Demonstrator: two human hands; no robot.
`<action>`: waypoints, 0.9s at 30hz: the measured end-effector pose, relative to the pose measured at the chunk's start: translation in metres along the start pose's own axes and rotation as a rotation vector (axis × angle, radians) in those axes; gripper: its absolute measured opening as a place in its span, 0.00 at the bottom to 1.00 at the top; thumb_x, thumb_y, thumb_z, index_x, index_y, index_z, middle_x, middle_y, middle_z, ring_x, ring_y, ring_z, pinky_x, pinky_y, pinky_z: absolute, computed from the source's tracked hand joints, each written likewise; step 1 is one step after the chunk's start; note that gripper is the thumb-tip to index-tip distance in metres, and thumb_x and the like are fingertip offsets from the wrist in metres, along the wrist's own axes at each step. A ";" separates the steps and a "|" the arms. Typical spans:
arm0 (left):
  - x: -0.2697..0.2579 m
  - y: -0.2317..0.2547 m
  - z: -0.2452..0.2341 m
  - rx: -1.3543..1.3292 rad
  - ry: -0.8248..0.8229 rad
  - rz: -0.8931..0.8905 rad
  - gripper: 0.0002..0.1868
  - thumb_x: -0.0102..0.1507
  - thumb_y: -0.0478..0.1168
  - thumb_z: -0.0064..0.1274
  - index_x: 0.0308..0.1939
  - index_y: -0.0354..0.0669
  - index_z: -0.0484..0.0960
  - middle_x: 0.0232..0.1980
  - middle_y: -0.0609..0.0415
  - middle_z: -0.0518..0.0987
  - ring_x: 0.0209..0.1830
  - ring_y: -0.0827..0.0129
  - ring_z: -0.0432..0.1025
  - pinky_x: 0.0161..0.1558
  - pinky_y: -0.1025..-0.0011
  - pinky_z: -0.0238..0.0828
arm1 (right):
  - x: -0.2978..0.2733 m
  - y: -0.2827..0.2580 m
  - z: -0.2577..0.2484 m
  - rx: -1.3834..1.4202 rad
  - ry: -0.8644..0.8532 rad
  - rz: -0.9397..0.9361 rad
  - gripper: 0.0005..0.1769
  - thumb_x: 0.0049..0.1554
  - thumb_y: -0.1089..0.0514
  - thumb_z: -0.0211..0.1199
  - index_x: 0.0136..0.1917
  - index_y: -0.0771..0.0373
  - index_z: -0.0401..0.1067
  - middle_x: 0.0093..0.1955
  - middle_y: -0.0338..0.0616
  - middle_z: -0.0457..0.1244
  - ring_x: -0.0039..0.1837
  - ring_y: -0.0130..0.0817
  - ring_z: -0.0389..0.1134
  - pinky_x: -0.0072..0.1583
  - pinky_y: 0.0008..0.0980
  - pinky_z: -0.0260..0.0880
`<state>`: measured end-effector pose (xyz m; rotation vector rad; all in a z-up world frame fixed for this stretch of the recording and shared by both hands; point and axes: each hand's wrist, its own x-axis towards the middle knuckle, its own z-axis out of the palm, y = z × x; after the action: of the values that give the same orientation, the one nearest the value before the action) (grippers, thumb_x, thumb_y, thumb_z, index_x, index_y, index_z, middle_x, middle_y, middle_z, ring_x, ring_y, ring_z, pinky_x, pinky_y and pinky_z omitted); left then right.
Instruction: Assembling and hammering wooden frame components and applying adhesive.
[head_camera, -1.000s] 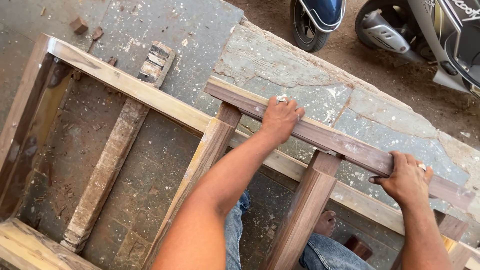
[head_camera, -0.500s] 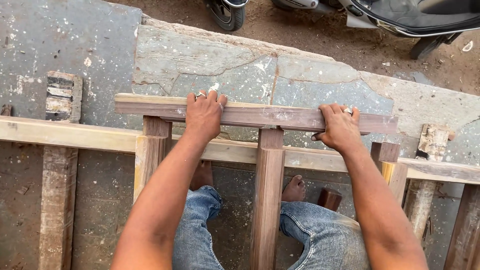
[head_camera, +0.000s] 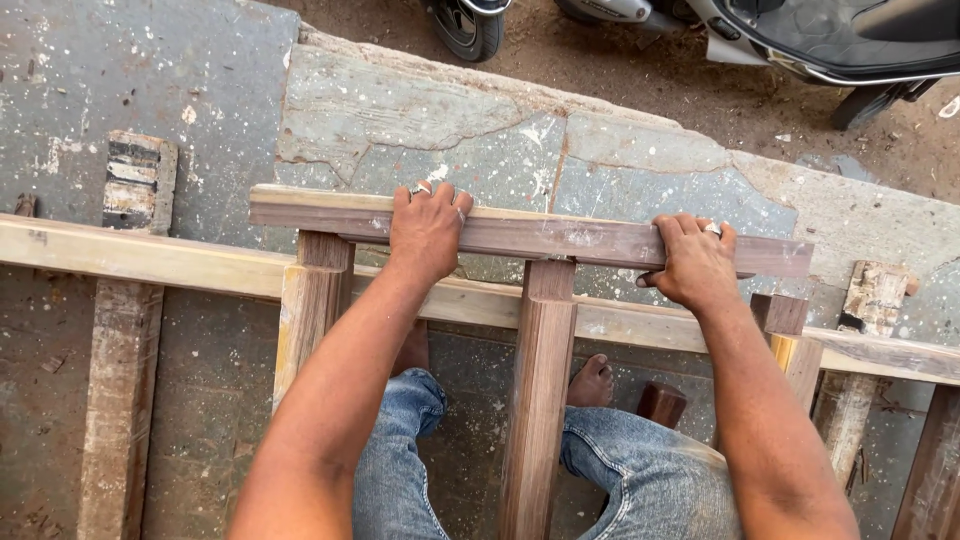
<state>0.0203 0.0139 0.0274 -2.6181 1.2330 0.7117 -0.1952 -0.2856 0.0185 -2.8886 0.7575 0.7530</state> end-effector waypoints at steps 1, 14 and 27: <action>-0.001 0.001 0.000 -0.006 -0.008 0.003 0.33 0.55 0.36 0.61 0.64 0.56 0.71 0.56 0.53 0.72 0.63 0.58 0.67 0.61 0.53 0.58 | -0.003 -0.001 0.001 0.024 -0.045 0.031 0.58 0.32 0.36 0.84 0.73 0.47 0.66 0.69 0.39 0.63 0.74 0.40 0.60 0.80 0.56 0.40; -0.006 0.004 -0.005 -0.022 -0.057 -0.004 0.34 0.56 0.38 0.62 0.66 0.57 0.70 0.58 0.53 0.72 0.63 0.59 0.67 0.62 0.54 0.57 | -0.008 0.000 -0.008 -0.009 -0.044 0.009 0.57 0.33 0.37 0.84 0.72 0.49 0.65 0.70 0.41 0.63 0.74 0.42 0.59 0.78 0.58 0.40; 0.002 0.002 0.007 0.004 -0.005 0.003 0.32 0.58 0.37 0.62 0.65 0.59 0.70 0.57 0.54 0.73 0.65 0.59 0.67 0.62 0.52 0.58 | -0.003 -0.002 -0.003 -0.036 -0.036 0.050 0.60 0.28 0.35 0.85 0.72 0.44 0.66 0.69 0.37 0.64 0.76 0.41 0.58 0.78 0.55 0.42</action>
<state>0.0168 0.0136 0.0201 -2.6104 1.2366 0.7152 -0.1951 -0.2833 0.0225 -2.8900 0.8228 0.8299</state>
